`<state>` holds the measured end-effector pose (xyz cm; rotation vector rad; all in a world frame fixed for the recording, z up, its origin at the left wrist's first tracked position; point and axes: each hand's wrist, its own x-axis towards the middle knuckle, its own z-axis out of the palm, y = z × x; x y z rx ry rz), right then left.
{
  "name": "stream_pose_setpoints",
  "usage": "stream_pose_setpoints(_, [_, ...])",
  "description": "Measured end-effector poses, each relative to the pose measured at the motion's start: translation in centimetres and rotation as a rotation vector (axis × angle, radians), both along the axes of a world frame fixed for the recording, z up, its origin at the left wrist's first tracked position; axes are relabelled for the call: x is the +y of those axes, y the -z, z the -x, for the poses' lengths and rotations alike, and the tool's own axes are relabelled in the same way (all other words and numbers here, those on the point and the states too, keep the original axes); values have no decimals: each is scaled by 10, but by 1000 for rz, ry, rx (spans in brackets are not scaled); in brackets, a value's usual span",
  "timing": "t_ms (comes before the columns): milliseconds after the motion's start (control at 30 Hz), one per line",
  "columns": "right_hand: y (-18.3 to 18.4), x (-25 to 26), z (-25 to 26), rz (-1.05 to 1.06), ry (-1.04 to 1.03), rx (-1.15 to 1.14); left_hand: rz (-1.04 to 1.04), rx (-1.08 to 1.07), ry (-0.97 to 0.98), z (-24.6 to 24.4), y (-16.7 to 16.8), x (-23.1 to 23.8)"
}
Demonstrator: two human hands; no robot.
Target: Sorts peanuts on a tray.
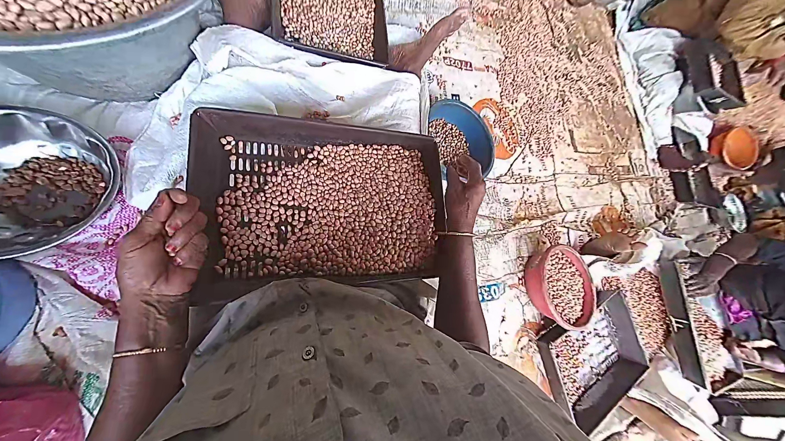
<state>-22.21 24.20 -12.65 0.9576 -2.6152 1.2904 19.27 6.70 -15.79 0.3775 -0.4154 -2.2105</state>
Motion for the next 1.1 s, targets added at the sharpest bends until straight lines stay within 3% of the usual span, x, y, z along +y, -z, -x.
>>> stream_pose_setpoints(167, [13,1,-3,-169,-27,-257,-308,-72,-154,42,-29,10])
stream_pose_setpoints(300, [2,-9,-8,-307,-40,-182,-367,-279,-15,100,-59,-4])
stream_pose_setpoints(400, [-1,-11,-11,-355,-48,-141,-113,-356,73,160,-102,-53])
stream_pose_setpoints(533, [-2,-11,-11,-356,-57,-138,299,-647,109,249,-179,-162])
stream_pose_setpoints(633, [-1,-10,-7,-294,-64,-150,445,-829,116,275,-190,-184])
stream_pose_setpoints(733, [7,0,-1,-66,-132,-311,822,-1028,140,237,-162,-148])
stream_pose_setpoints(800, [9,18,3,69,-212,-566,1028,-1242,95,180,-127,-124])
stream_pose_setpoints(867, [13,42,-1,123,-260,-718,1098,-1469,7,112,-82,-110])
stream_pose_setpoints(967, [19,69,-25,136,-228,-759,898,-1504,70,25,-23,-73])
stream_pose_setpoints(1100, [9,67,-41,215,-254,-789,500,-1134,27,-14,22,-13])
